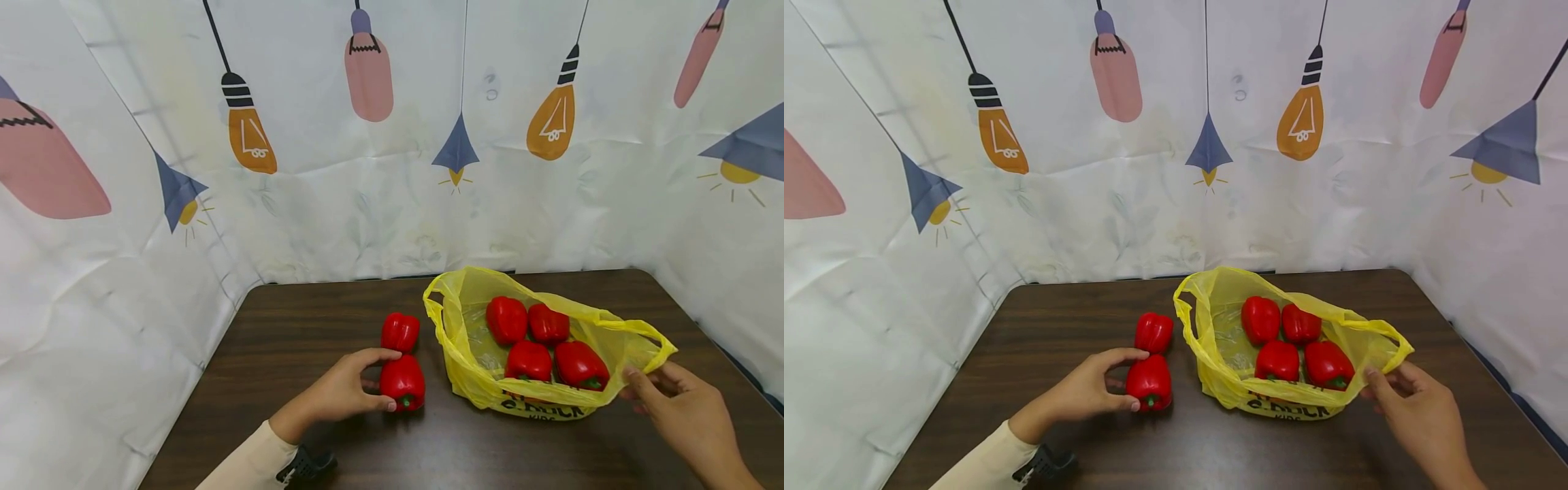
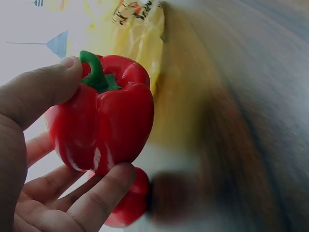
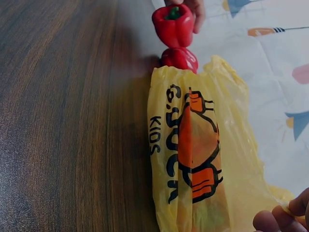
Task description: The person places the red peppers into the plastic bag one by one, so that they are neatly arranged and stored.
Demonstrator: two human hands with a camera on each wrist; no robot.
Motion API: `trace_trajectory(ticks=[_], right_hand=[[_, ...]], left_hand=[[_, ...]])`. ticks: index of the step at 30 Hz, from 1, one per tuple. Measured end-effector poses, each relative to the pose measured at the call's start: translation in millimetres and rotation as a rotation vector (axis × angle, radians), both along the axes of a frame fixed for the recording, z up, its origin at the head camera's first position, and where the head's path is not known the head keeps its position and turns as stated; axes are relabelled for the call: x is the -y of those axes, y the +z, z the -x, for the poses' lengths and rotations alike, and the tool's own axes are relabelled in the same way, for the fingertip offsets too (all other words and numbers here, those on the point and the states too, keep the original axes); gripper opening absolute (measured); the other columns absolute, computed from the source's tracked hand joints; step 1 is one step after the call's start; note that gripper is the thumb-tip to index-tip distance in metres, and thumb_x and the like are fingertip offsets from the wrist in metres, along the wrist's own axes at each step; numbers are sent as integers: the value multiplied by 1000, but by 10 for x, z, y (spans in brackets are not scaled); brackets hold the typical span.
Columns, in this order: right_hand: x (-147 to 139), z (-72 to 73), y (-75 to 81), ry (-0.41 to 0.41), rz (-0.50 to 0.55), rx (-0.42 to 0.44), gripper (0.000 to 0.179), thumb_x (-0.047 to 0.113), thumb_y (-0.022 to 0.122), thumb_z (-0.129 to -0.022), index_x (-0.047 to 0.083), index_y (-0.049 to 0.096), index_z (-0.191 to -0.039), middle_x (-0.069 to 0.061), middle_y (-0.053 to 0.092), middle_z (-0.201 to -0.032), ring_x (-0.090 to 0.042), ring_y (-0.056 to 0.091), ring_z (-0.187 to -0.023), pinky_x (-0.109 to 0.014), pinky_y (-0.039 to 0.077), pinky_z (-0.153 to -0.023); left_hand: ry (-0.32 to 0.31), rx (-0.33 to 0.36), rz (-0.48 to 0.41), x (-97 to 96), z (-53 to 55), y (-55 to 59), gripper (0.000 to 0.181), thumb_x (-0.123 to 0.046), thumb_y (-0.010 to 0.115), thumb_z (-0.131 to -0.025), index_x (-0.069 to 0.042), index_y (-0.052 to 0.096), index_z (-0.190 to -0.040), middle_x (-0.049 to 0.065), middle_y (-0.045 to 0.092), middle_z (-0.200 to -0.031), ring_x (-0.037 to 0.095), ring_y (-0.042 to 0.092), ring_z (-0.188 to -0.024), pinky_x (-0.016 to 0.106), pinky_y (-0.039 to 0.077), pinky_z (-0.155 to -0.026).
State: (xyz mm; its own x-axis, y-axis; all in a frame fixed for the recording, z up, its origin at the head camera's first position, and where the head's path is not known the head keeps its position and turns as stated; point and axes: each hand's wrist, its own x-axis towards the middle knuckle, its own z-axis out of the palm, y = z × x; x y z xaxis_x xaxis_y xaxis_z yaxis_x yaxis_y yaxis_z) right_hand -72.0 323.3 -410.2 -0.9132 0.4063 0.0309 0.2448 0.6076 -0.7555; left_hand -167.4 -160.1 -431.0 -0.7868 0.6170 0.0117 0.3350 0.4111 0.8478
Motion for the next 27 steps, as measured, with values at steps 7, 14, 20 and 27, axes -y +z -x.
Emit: trace_trajectory(ticks=[7,14,20,27], right_hand=[[1,-5,0,17,4,-14,55,51,59,-102,-2,70,-111,-7,75,-83,-16,71,-66,-29,59,-55],[5,-6,-1,10,0,-20,54,51,58,-102,-1,70,-109,-7,75,-82,-16,70,-66,-30,59,-55],[11,-7,4,3,1,-26,54,50,58,-102,-2,70,-110,-7,75,-82,-16,70,-66,-30,59,-55],[6,-7,14,-2,-1,-2,57,53,57,-102,-1,70,-113,-7,76,-83,-17,70,-66,-31,58,-54]], left_hand=[[-7,-32,5,-86,-10,127,70,-27,90,-81,-22,57,-142,-1,56,-139,24,57,-123,28,58,-88],[-38,-58,-13,-171,-8,243,69,-26,89,-82,-22,56,-143,-1,57,-136,26,60,-114,28,57,-88],[-67,-56,-42,-256,0,340,70,-24,89,-82,-23,55,-144,-3,57,-136,25,61,-114,30,57,-90],[-95,-89,-59,-397,13,435,71,-26,89,-82,-23,55,-144,-4,55,-139,25,61,-114,29,57,-90]])
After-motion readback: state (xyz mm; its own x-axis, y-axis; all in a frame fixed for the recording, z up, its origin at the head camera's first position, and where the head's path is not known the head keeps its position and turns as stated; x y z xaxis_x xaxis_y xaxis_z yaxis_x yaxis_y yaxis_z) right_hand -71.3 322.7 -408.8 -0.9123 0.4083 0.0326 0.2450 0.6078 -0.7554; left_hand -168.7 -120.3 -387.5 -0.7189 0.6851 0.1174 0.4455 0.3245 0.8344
